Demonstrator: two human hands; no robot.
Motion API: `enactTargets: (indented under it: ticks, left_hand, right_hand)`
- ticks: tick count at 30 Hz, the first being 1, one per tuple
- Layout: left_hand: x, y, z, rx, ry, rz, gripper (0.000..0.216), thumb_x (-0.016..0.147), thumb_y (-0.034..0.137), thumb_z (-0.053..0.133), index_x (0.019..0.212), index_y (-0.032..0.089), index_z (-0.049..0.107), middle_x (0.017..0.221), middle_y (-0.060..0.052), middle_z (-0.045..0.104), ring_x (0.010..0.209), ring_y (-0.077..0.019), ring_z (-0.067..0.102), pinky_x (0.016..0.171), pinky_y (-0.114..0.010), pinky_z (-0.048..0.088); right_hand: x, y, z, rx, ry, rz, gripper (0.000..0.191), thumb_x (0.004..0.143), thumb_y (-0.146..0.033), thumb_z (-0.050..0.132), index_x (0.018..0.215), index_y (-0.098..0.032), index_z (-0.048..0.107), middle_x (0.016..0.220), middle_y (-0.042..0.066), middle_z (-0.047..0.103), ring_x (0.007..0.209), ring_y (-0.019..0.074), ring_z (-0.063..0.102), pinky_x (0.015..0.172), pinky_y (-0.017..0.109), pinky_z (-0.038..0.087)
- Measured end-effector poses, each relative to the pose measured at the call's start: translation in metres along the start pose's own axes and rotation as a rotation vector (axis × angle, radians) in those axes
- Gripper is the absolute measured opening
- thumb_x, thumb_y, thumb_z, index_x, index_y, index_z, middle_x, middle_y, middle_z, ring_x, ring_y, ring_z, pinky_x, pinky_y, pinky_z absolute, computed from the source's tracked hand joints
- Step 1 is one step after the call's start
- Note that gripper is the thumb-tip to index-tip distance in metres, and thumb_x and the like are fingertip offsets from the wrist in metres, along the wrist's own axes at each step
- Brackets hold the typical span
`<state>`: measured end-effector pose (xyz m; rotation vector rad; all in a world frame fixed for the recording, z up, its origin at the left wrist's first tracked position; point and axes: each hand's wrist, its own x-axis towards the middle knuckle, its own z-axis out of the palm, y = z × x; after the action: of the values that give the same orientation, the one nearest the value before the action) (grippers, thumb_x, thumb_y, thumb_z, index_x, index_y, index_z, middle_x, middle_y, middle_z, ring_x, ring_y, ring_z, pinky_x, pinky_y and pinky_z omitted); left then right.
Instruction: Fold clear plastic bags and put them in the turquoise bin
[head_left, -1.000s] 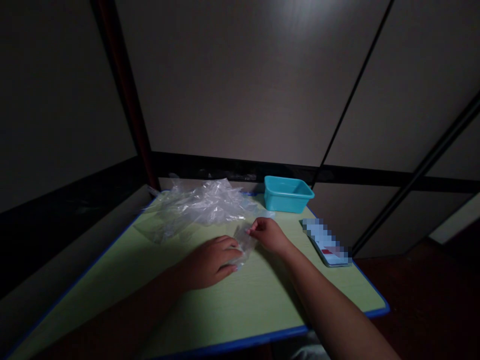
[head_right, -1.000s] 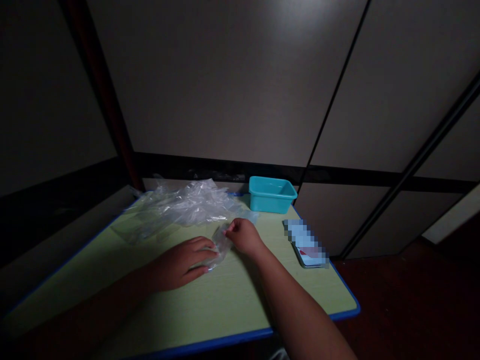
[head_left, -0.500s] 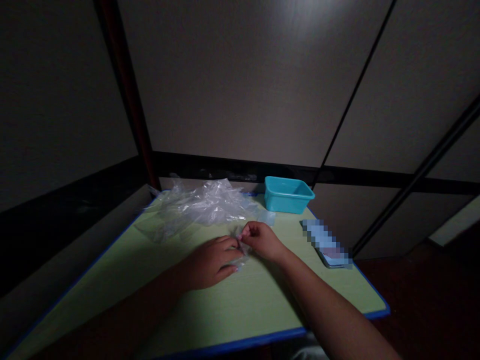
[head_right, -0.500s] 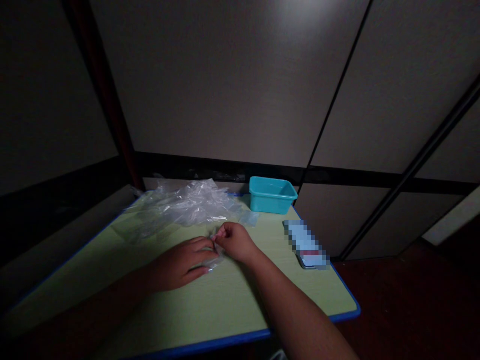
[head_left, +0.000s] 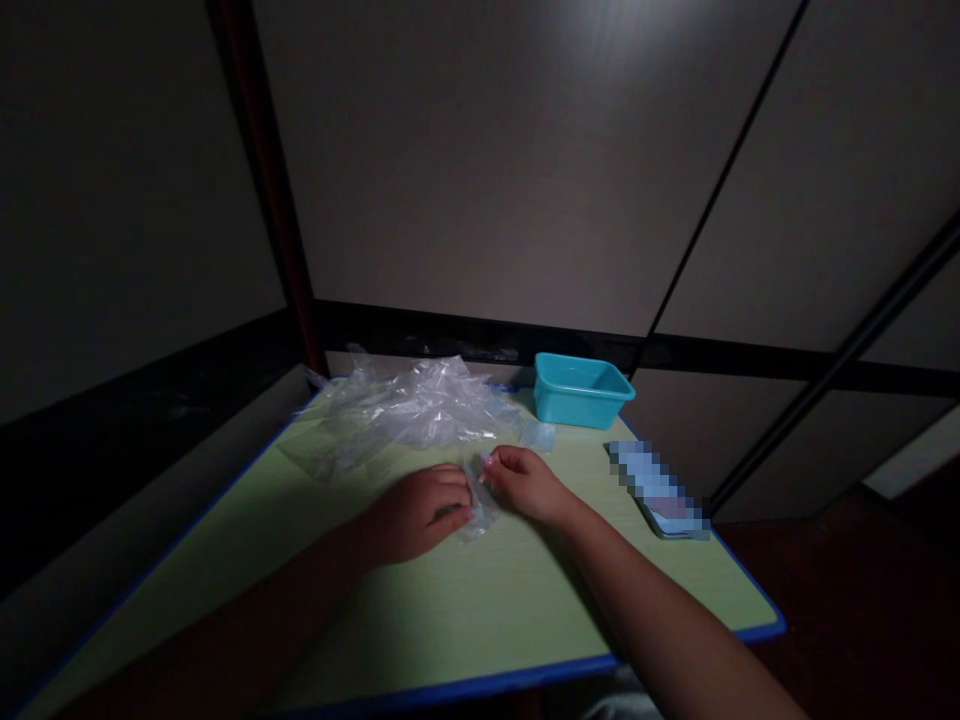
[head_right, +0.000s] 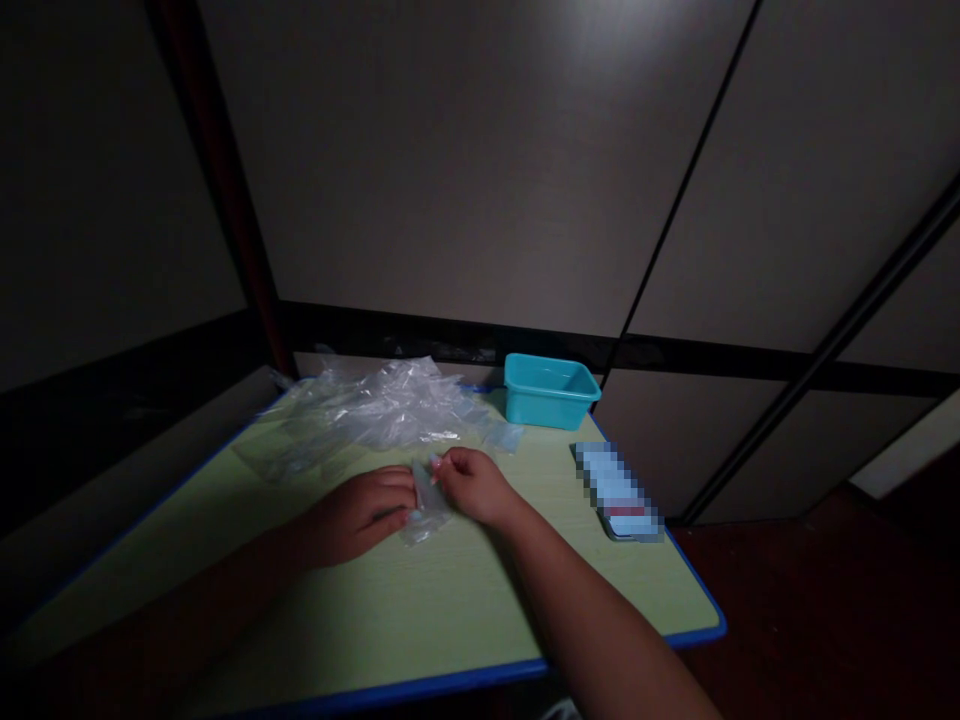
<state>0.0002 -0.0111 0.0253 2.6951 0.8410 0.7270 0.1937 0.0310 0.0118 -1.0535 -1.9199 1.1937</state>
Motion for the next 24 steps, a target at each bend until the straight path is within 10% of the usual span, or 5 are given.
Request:
enactTargets:
  ticks: [5,10,24]
  left_hand:
    - [-0.001,-0.001,0.002,-0.052,-0.014,-0.015,0.03,0.094,0.03,0.04,0.083,0.018,0.064,0.087,-0.005,0.063,0.084,-0.0186,0.057,0.079,-0.031,0.046]
    - [-0.003,-0.002,0.004,-0.126,0.035,-0.031,0.031,0.095,0.027,0.035,0.09,0.017,0.064,0.1,-0.007,0.065,0.096,-0.0203,0.058,0.089,-0.034,0.045]
    - [-0.001,0.002,0.002,-0.195,0.042,-0.062,0.032,0.094,0.025,0.036,0.104,0.02,0.065,0.116,-0.008,0.064,0.114,-0.0217,0.053,0.102,-0.036,0.037]
  right_hand:
    - [-0.012,-0.012,-0.012,-0.234,-0.077,-0.217,0.043,0.08,-0.043,0.061,0.111,-0.014,0.058,0.11,0.009,0.059,0.104,0.0188,0.054,0.091,0.031,0.041]
    - [-0.025,-0.017,-0.016,-0.517,-0.365,-0.081,0.11,0.064,-0.055,0.073,0.15,-0.019,0.014,0.155,0.016,0.011,0.143,0.0297,0.007,0.112,0.05,0.006]
    - [-0.023,-0.013,-0.003,-0.683,-0.451,-0.039,0.072,0.089,-0.023,0.037,0.15,-0.011,0.001,0.155,0.014,0.005,0.143,0.0202,0.003,0.112,0.052,0.004]
